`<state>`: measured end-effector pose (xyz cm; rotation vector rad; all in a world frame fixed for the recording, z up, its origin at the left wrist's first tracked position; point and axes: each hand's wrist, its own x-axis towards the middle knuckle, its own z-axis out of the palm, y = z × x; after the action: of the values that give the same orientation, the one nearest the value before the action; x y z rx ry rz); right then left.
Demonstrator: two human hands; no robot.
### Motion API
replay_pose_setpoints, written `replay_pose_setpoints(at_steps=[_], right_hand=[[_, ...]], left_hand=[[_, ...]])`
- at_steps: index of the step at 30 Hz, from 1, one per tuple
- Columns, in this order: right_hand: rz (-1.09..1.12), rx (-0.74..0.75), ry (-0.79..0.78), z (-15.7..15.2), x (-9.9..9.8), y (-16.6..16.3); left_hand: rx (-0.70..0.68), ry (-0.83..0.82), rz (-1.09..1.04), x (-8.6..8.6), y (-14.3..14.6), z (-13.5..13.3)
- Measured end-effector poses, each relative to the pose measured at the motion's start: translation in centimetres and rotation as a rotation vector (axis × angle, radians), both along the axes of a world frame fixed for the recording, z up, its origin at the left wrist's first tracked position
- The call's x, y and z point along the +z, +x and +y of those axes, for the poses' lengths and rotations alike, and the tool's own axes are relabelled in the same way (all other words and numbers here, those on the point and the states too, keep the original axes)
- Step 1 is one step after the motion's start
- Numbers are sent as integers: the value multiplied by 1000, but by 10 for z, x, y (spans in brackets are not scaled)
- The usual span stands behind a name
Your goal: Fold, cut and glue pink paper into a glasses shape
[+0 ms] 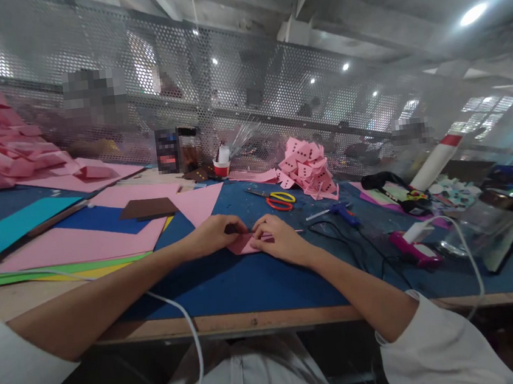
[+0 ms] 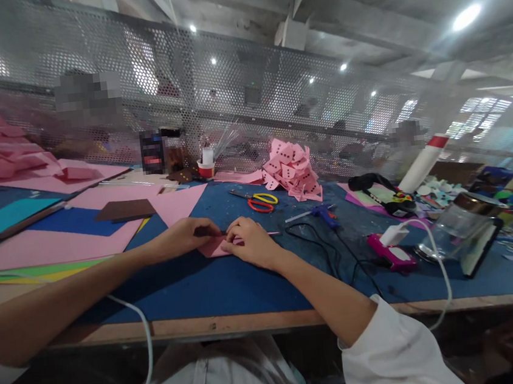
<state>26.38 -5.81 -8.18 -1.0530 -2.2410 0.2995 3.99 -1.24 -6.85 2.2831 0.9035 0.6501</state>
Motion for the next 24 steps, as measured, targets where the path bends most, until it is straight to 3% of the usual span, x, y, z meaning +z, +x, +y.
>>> replay_pose_setpoints(at_steps=[12,24], right_hand=[[-95,-99,-35,7,-7,-1],[-125,-118,-36,10,-10,0]], left_hand=[[0,213,103,-15,2,7],[-22,405,101,-2,4,-16]])
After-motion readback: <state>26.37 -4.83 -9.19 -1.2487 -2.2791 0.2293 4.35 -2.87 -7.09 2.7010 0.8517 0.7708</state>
